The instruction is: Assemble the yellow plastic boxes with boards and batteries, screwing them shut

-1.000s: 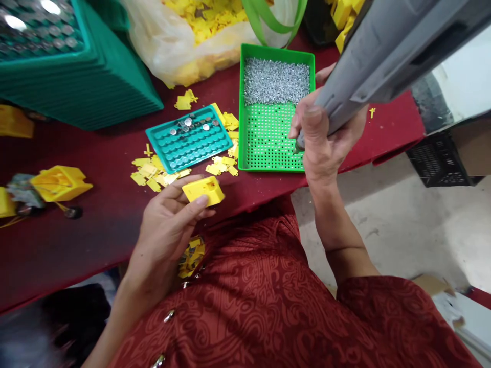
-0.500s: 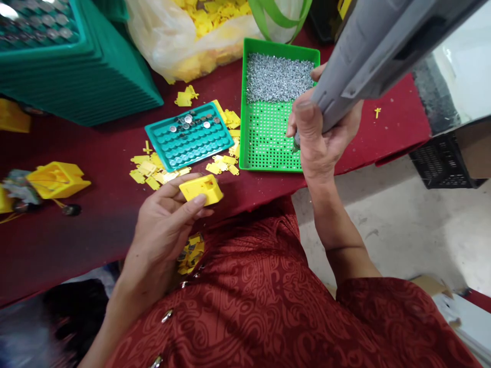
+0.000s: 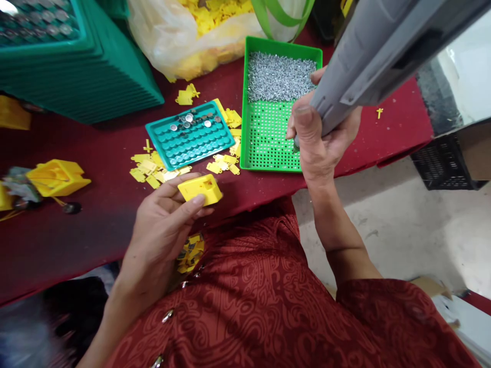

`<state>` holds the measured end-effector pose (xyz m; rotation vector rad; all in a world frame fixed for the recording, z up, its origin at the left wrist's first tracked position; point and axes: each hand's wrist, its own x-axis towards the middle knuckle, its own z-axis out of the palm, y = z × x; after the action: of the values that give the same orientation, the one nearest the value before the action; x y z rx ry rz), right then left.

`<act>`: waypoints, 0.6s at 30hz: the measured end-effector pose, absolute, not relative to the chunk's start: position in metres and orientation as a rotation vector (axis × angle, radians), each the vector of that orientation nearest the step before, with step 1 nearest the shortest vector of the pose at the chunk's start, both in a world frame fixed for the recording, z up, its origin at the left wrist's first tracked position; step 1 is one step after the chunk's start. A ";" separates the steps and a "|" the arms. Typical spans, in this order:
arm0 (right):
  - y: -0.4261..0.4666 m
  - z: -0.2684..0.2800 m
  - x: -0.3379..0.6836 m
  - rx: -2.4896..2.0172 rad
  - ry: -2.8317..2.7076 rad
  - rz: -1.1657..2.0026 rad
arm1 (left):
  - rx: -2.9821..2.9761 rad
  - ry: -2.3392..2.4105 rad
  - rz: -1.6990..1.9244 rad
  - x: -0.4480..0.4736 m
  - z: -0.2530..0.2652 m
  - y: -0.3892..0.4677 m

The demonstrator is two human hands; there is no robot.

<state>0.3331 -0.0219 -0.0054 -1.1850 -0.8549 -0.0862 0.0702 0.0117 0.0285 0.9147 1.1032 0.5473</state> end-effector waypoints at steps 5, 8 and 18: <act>-0.018 -0.005 0.334 -1.206 -0.823 -0.097 | 0.843 1.056 0.589 0.069 0.030 0.011; -0.016 -0.007 0.334 -1.154 -0.822 -0.081 | 0.830 1.055 0.569 0.066 0.029 0.011; -0.074 0.052 0.342 -1.497 -0.965 0.400 | 0.823 1.067 0.557 0.069 0.028 0.008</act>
<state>0.3419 -0.0744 0.0524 -1.4971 -0.9650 0.4003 0.0689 0.0083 0.0280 0.8229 1.0666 0.5571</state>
